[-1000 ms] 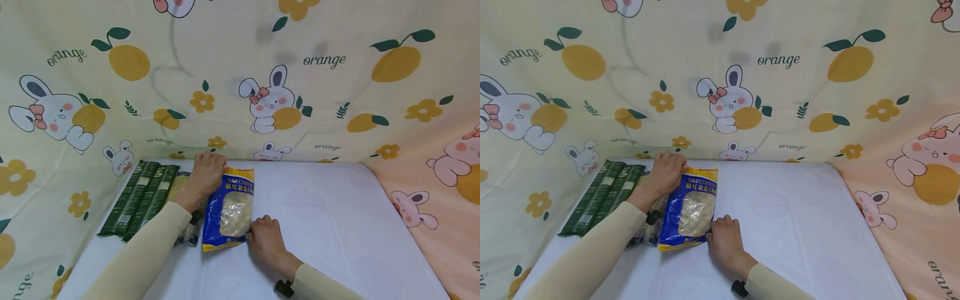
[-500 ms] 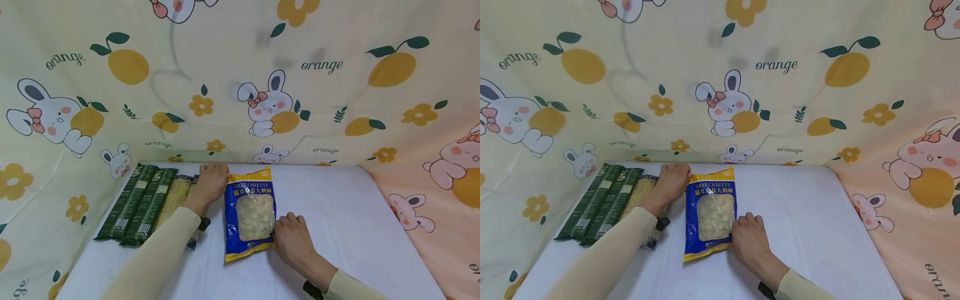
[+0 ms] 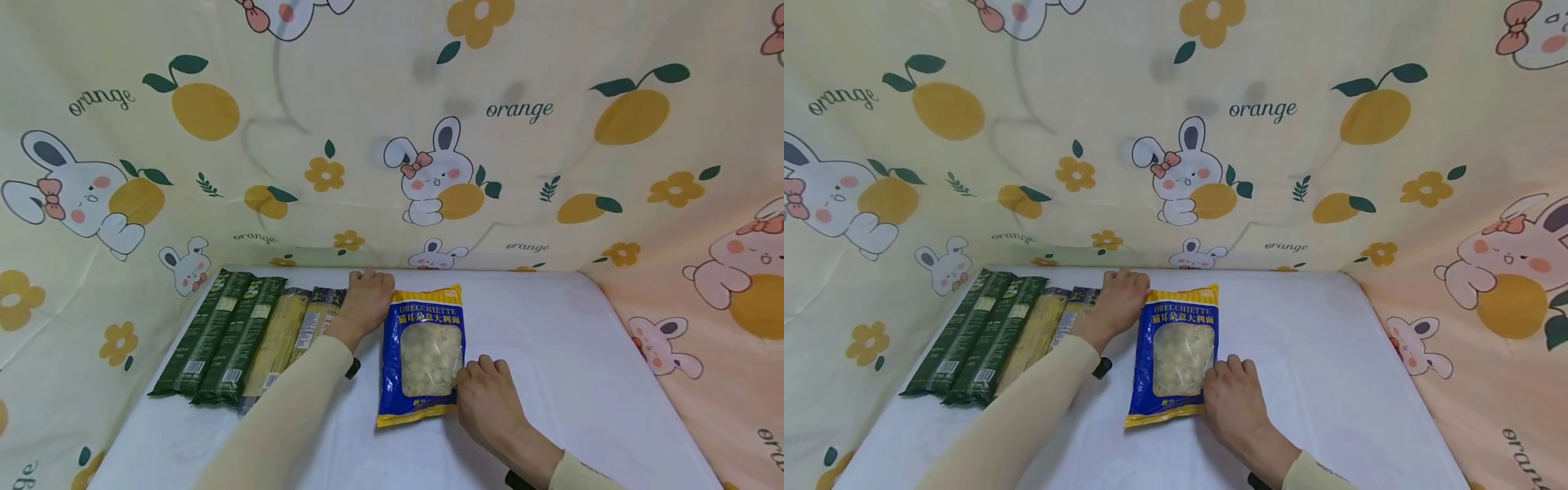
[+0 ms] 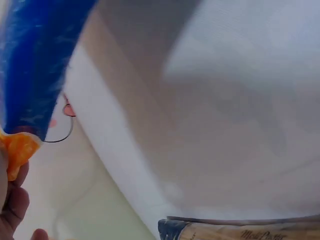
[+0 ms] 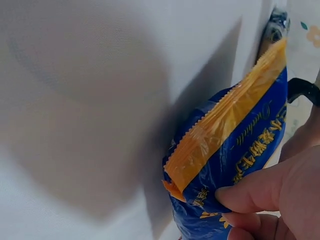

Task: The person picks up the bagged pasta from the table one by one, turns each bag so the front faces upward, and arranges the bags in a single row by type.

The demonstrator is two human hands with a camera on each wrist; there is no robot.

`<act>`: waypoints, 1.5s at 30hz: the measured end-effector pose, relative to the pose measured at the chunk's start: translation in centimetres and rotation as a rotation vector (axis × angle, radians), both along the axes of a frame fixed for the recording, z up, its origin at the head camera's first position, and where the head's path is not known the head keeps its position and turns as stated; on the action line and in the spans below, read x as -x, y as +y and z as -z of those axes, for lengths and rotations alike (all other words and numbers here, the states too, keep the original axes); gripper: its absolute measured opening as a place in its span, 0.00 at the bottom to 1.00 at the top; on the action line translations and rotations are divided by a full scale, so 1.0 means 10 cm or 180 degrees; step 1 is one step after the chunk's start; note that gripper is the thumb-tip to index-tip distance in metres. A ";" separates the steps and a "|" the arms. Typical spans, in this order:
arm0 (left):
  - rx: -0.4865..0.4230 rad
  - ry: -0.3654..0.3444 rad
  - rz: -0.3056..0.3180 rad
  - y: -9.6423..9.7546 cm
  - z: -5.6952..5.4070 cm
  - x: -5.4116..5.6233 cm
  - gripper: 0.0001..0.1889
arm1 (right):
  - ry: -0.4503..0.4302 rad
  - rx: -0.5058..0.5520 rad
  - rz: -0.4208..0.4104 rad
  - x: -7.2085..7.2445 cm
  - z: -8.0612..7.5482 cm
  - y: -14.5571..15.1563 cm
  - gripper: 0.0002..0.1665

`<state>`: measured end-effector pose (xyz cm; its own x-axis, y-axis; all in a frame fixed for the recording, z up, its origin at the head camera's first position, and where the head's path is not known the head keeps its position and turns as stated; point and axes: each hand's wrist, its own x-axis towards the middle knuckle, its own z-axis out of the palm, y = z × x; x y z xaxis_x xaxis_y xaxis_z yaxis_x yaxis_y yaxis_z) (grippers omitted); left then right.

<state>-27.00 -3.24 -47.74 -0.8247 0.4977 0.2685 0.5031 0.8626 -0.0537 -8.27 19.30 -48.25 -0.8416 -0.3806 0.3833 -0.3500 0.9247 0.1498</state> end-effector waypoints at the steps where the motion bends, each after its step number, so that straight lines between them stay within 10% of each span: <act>1: 0.0031 0.0057 0.0016 0.01 0.02 0.01 0.12 | -0.0020 -0.0002 0.0007 0.00 0.01 0.01 0.18; 9: 0.0337 0.0257 -0.0029 0.03 0.13 0.03 0.06 | -0.0030 -0.0096 0.0032 0.04 0.08 0.05 0.17; 24: 0.0262 -0.0035 -0.0018 0.00 0.19 -0.02 0.10 | -0.0018 -0.0058 0.0094 0.06 0.15 0.07 0.16; 45: 0.0494 -0.1004 0.0468 -0.20 0.13 -0.99 0.48 | 0.0285 0.0193 -0.0057 0.14 0.19 0.05 0.15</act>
